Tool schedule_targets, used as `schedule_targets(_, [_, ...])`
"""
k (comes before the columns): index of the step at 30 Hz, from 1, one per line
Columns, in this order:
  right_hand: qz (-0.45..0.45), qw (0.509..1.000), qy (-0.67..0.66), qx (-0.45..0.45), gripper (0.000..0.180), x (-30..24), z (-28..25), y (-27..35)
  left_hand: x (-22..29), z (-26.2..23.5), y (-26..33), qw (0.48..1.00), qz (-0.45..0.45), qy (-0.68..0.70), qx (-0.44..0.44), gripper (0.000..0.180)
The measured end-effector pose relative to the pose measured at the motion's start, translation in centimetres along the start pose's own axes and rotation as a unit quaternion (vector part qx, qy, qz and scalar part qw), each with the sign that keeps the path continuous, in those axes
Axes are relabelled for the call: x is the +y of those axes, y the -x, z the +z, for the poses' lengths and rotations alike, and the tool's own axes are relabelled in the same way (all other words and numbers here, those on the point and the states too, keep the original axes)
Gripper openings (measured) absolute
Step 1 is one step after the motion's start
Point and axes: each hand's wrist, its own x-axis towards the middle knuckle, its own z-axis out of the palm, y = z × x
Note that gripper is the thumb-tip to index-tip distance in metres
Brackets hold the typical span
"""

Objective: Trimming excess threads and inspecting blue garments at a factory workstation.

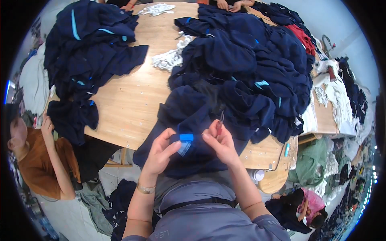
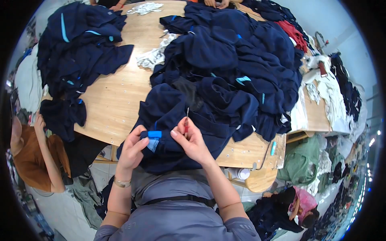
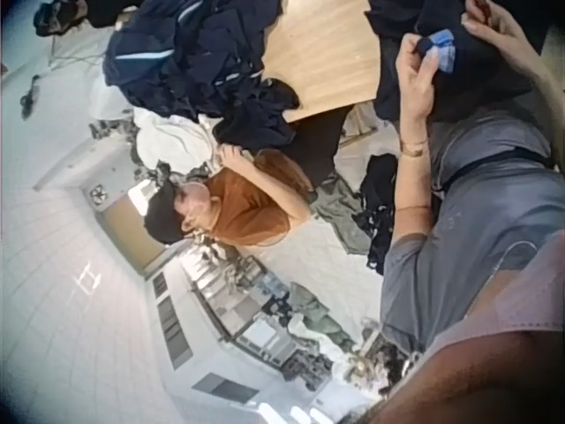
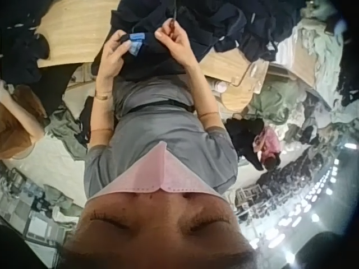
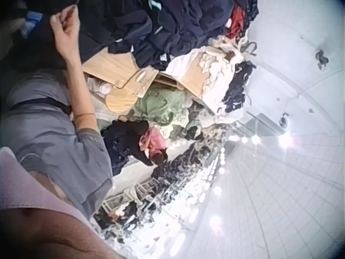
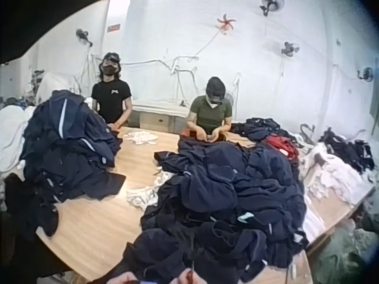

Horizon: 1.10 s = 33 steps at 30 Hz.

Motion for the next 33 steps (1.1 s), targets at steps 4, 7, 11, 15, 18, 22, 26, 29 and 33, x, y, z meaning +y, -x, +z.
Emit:
schedule_targets(4, [-0.031, 0.997, 0.057, 0.029, 0.028, 1.2, 0.0, -2.0, -1.0, 0.2, -1.1, 0.991, 0.028, 0.07, 0.113, 0.012])
schedule_targets(7, [-0.063, 0.979, 0.178, 0.076, 0.03, 2.2, -0.4, -2.9, -1.9, -0.3, -1.6, 0.983, 0.054, 0.07, 0.16, 0.015])
schedule_targets(11, [-0.172, 0.908, 0.35, 0.15, 0.019, 1.6, 1.3, -3.6, -1.8, -1.1, -1.8, 0.979, 0.083, -0.011, 0.187, 0.016])
schedule_targets(15, [-0.139, 0.944, 0.278, 0.106, 0.017, 0.9, 1.9, -3.5, -1.2, -1.2, -2.0, 0.977, 0.089, -0.071, 0.183, 0.019])
schedule_targets(18, [-0.123, 0.964, 0.231, 0.054, 0.02, 0.4, 3.0, -3.5, -0.6, -0.4, -2.2, 0.971, 0.118, -0.114, 0.173, 0.021])
schedule_targets(22, [-0.161, 0.935, 0.314, 0.041, 0.019, 0.6, 3.4, -3.4, -0.2, 0.2, -2.4, 0.96, 0.119, -0.176, 0.181, 0.03])
schedule_targets(26, [-0.126, 0.94, 0.314, -0.042, 0.029, -0.2, 3.1, -2.7, -0.2, 0.0, -2.7, 0.961, 0.117, -0.15, 0.202, 0.031])
schedule_targets(29, [-0.075, 0.985, 0.148, -0.046, 0.03, -0.8, 2.8, -2.3, 0.2, -0.2, -3.1, 0.964, 0.113, -0.119, 0.208, 0.028])
schedule_targets(33, [-0.078, 0.989, 0.127, -0.015, 0.031, -1.3, 2.2, -3.4, 0.7, -0.3, -3.4, 0.97, 0.12, -0.089, 0.19, 0.021])
